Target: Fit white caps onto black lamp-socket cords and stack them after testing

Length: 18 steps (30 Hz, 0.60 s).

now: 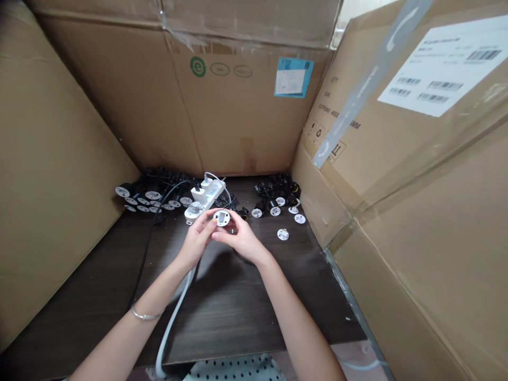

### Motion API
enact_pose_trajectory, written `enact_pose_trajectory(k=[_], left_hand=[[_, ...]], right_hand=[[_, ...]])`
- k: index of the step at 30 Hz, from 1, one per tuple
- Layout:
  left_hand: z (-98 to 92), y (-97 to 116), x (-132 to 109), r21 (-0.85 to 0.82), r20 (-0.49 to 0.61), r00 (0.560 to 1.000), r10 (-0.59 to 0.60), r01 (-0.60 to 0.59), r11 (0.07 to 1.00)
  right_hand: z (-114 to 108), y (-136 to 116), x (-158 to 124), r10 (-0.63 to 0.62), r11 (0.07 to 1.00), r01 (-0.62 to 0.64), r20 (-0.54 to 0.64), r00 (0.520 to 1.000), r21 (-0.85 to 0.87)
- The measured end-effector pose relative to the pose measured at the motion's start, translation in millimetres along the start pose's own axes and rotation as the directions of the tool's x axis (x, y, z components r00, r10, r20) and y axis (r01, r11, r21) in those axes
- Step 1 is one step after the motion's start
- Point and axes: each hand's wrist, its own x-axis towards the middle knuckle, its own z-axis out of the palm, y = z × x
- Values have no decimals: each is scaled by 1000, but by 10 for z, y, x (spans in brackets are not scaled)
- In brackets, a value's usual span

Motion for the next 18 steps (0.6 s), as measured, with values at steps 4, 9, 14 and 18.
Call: enact_pose_trajectory(k=[4,9,14,18], left_hand=[[-5,-9,9,-99,-6,998,-70,69,993],[-19,59,9,-258,-27,994,-109,99,961],[-26,116,6,-292,-7,991,-132,124,948],[30,82,-17,-145,47,998,-38,45,988]], right_hand=[[-4,24,-8,27,1000,-28,45,999,9],[17,35,-18,76,987,-84,65,995,134],[35,-13,-27,117,977,-121,33,993,178],[44,-58,-12,52,996,-49,-47,998,73]])
